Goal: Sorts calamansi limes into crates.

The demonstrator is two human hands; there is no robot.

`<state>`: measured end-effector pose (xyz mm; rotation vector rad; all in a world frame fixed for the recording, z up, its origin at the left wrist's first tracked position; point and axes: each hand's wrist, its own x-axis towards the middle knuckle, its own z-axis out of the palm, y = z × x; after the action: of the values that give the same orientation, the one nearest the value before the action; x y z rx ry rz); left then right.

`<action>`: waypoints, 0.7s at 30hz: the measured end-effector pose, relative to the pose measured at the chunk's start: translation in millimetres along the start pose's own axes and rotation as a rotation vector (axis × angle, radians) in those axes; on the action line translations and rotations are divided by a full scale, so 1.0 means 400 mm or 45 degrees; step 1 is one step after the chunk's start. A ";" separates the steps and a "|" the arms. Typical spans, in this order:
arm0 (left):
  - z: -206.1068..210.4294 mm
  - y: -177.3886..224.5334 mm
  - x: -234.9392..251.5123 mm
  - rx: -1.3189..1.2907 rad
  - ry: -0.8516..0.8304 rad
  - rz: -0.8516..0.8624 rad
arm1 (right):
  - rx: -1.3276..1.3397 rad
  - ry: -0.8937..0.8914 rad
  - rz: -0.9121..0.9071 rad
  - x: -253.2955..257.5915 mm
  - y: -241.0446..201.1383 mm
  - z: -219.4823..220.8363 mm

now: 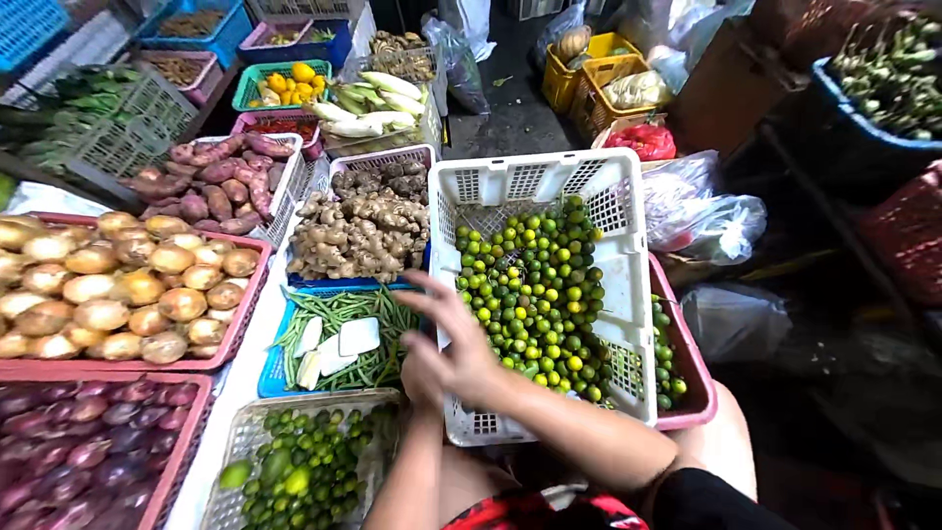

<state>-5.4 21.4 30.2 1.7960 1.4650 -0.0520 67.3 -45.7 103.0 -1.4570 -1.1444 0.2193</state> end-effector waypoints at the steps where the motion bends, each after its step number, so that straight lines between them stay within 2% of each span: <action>1: 0.045 -0.042 0.049 0.058 0.074 -0.009 | -0.179 0.025 0.026 0.021 0.051 -0.071; 5: 0.088 -0.079 0.087 0.105 0.137 -0.018 | -0.882 -0.066 0.562 0.145 0.293 -0.364; 6: 0.090 -0.080 0.087 0.101 0.132 -0.027 | -1.005 -0.098 0.645 0.167 0.350 -0.414; 8: 0.089 -0.075 0.090 0.105 0.128 -0.033 | -1.229 -0.316 0.679 0.196 0.443 -0.477; 10: 0.085 -0.076 0.090 0.124 0.134 -0.036 | -1.387 -0.529 0.670 0.214 0.488 -0.484; 11: 0.083 -0.073 0.090 0.127 0.138 -0.038 | -1.438 -0.566 0.668 0.221 0.496 -0.478; 16: 0.085 -0.071 0.090 0.111 0.156 -0.042 | -1.526 -0.518 0.722 0.225 0.515 -0.459; 21: 0.095 -0.077 0.093 0.106 0.162 -0.054 | -1.549 -0.575 0.835 0.244 0.501 -0.448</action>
<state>-2.4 29.1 -30.6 1.8638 1.6123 -0.0206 343.6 -52.3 29.1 -2.9808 -1.1415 0.3362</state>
